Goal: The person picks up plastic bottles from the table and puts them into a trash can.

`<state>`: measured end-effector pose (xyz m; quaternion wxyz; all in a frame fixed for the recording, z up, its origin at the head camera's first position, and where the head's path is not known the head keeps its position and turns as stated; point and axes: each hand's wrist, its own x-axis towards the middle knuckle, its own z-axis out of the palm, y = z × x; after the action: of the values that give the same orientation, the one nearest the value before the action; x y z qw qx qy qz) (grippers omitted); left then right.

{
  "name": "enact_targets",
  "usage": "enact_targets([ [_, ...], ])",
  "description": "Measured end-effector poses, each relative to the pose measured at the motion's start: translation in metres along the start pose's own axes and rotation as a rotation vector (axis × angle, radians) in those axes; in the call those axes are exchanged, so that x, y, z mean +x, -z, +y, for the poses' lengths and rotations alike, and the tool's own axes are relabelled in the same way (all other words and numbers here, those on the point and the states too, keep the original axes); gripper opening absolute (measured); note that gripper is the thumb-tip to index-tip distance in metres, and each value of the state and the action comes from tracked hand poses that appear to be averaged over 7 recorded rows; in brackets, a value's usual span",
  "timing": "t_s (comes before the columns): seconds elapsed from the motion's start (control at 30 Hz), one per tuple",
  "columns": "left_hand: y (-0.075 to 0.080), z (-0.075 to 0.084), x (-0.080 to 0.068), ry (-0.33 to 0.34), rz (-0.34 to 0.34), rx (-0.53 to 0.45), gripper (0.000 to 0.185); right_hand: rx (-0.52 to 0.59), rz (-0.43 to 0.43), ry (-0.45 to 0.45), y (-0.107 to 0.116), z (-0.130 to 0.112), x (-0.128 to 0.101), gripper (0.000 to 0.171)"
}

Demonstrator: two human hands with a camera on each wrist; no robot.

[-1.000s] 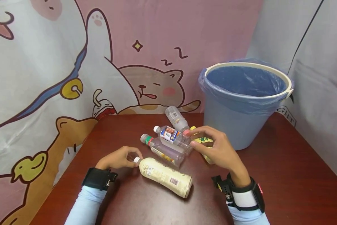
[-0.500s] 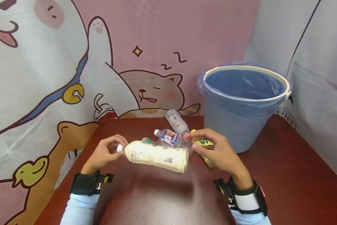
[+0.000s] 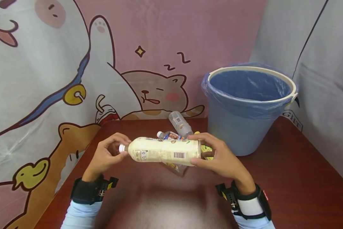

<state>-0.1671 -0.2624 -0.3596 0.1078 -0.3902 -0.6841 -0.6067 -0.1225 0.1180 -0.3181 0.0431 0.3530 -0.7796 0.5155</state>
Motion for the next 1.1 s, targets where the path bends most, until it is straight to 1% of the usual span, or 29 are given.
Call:
enact_targets([
  [0.13,-0.004,0.001,0.001,-0.007,-0.011,-0.017,0.034,-0.002,0.037,0.015,-0.001,-0.002,0.0,0.057],
  [0.23,-0.004,0.001,0.001,-0.008,-0.033,-0.022,0.032,0.001,0.074,0.024,0.0,-0.003,0.0,0.055],
  [0.3,-0.004,0.001,0.002,0.005,-0.037,-0.015,0.034,-0.002,0.105,0.031,0.002,-0.004,-0.001,0.054],
  [0.43,-0.004,0.0,0.005,0.069,-0.002,0.028,0.041,0.048,0.161,0.027,0.01,-0.006,-0.005,0.053],
  [0.53,-0.005,-0.003,0.008,0.135,0.016,0.087,0.04,0.094,0.229,0.026,0.024,-0.01,-0.006,0.053],
  [0.6,-0.005,-0.007,0.009,0.185,-0.002,0.142,0.037,0.09,0.292,0.022,0.038,-0.017,-0.005,0.053],
  [0.67,-0.005,-0.012,0.011,0.238,-0.034,0.195,0.035,0.095,0.357,0.012,0.057,-0.027,-0.003,0.054],
  [0.7,-0.005,-0.014,0.011,0.264,-0.053,0.225,0.035,0.08,0.387,-0.001,0.068,-0.033,-0.001,0.053],
  [0.77,-0.006,-0.018,0.013,0.31,-0.085,0.273,0.034,-0.049,0.45,-0.045,0.091,-0.049,0.005,0.053],
  [0.8,-0.006,-0.021,0.013,0.32,-0.099,0.288,0.035,-0.127,0.479,-0.079,0.104,-0.057,0.008,0.053],
  [0.87,-0.008,-0.024,0.014,0.333,-0.119,0.313,0.036,-0.246,0.535,-0.139,0.134,-0.071,0.018,0.053],
  [0.93,-0.01,-0.028,0.014,0.336,-0.132,0.323,0.037,-0.437,0.582,-0.197,0.167,-0.083,0.031,0.053],
  [1.0,-0.011,-0.031,0.013,0.336,-0.144,0.329,0.038,-0.582,0.611,-0.23,0.198,-0.087,0.044,0.053],
  [1.03,-0.011,-0.032,0.013,0.342,-0.148,0.333,0.038,-0.636,0.629,-0.232,0.213,-0.089,0.052,0.053],
  [1.1,-0.011,-0.033,0.012,0.352,-0.157,0.336,0.039,-0.76,0.656,-0.254,0.238,-0.092,0.069,0.053],
])
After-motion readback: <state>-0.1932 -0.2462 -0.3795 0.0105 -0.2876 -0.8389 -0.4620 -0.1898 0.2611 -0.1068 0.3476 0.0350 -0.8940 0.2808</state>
